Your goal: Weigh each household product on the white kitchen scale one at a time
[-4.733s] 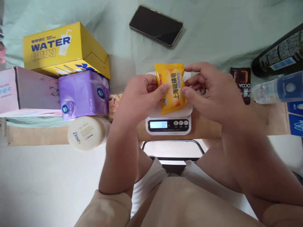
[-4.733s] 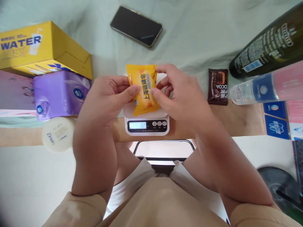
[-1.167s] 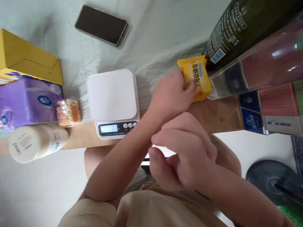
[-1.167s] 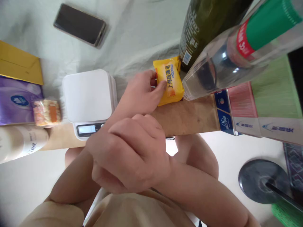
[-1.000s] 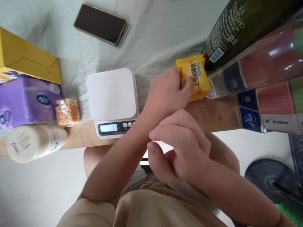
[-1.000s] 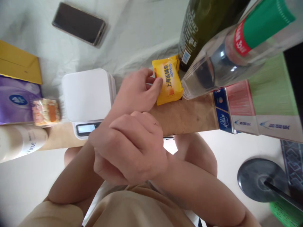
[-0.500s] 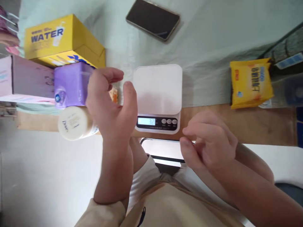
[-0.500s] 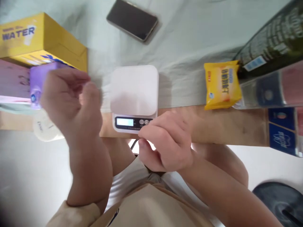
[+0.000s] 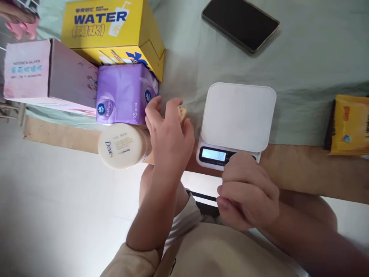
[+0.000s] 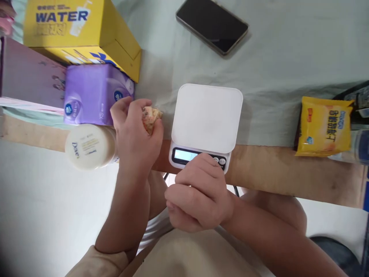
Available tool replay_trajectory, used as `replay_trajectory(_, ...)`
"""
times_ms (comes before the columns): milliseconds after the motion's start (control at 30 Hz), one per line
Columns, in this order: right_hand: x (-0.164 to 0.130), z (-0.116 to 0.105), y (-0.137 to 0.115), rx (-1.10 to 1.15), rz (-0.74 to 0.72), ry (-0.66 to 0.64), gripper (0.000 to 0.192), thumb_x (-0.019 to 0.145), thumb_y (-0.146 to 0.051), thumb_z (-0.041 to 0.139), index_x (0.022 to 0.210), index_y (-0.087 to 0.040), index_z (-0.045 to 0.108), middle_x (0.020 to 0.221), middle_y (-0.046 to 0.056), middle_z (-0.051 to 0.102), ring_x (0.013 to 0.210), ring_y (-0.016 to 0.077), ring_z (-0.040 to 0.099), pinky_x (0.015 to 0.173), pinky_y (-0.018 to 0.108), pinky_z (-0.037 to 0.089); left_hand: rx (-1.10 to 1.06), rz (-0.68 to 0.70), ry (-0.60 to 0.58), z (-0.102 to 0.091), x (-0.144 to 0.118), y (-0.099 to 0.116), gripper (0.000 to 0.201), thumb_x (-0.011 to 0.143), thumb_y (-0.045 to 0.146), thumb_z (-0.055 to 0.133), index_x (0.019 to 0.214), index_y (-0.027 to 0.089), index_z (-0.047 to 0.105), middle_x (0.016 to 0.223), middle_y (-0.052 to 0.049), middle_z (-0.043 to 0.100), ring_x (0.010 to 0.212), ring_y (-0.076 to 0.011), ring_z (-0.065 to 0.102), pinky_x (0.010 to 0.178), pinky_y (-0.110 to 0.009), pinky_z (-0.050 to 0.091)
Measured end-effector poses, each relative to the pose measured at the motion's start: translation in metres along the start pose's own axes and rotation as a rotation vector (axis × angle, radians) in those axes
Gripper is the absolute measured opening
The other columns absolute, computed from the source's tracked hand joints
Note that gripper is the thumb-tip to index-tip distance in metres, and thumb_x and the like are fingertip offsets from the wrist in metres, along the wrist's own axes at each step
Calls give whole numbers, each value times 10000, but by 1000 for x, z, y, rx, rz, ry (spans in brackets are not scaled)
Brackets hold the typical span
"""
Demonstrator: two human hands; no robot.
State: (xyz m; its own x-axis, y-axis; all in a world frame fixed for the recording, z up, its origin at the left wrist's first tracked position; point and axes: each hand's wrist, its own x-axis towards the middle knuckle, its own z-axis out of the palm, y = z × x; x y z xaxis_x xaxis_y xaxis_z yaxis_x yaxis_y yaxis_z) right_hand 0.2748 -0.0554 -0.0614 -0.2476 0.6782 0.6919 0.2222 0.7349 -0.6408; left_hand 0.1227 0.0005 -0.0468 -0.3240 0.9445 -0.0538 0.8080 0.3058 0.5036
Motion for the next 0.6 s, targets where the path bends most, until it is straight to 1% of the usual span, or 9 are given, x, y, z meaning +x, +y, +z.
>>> replay_trajectory(100, 1, -2, -1, -7, 29, -45, 130, 786, -66, 527, 883, -152, 543, 760, 7, 521, 681, 92, 449, 598, 308, 365, 42, -59, -78, -1, 1, -2, 523, 847, 119, 622, 1345, 280, 622, 1502, -124, 513, 1444, -366, 524, 1233, -601, 465)
replay_trajectory(167, 3, -5, -1, -25, 34, -49, 145, 795, -50, 533, 897, -153, 542, 750, 6, 531, 682, 90, 463, 596, 303, 380, 38, -57, -109, -1, 2, -4, 537, 846, 124, 630, 1357, 286, 595, 1434, -97, 598, 1380, -353, 585, 1196, -600, 499)
replay_trajectory(200, 3, -6, -1, -34, 36, -44, 148, 802, -45, 538, 905, -153, 541, 746, 6, 536, 686, 90, 477, 595, 298, 398, 17, -40, -87, -2, 2, -5, 539, 846, 140, 646, 1360, 286, 576, 1401, -81, 630, 1350, -338, 609, 1178, -591, 516)
replay_trajectory(300, 5, -9, 3, -93, 77, -33, 182, 837, -46, 564, 981, -157, 563, 797, 24, 600, 759, 103, 572, 632, 277, 502, -142, 63, 94, -1, -2, -5, 567, 837, 223, 723, 1358, 272, 506, 1381, -49, 649, 1296, -270, 656, 1136, -506, 563)
replay_trajectory(400, 5, -11, 9, -107, 221, 9, 264, 887, -85, 576, 1135, -175, 594, 1009, 80, 688, 971, 138, 665, 796, 284, 615, -379, 226, 234, 5, -10, 1, 564, 821, 323, 778, 1308, 275, 497, 1348, -39, 665, 1257, -225, 688, 1073, -412, 605)
replay_trajectory(467, 4, -11, 12, 10, 366, 42, 326, 934, -152, 562, 1255, -204, 581, 1199, 99, 685, 1097, 160, 684, 911, 327, 652, -471, 316, 243, 11, -17, 8, 521, 833, 383, 783, 1277, 295, 526, 1321, -29, 687, 1260, -229, 691, 1066, -425, 616)
replay_trajectory(500, 4, -11, 13, 89, 429, 58, 344, 957, -201, 555, 1300, -221, 564, 1268, 99, 667, 1128, 166, 691, 938, 345, 662, -481, 341, 233, 14, -20, 12, 502, 842, 389, 779, 1275, 305, 539, 1320, -25, 692, 1268, -234, 687, 1071, -447, 619)
replay_trajectory(567, 5, -12, 16, 184, 520, 91, 345, 998, -278, 523, 1341, -239, 539, 1331, 94, 639, 1137, 158, 701, 938, 348, 676, -463, 366, 188, 19, -26, 21, 476, 869, 359, 762, 1292, 320, 547, 1343, -23, 687, 1306, -236, 665, 1108, -485, 607)
replay_trajectory(600, 6, -13, 17, 180, 535, 116, 333, 1010, -302, 511, 1336, -238, 540, 1324, 91, 637, 1124, 149, 701, 929, 338, 678, -462, 383, 168, 21, -29, 25, 492, 876, 343, 757, 1316, 321, 537, 1371, -31, 675, 1327, -239, 652, 1126, -499, 597)
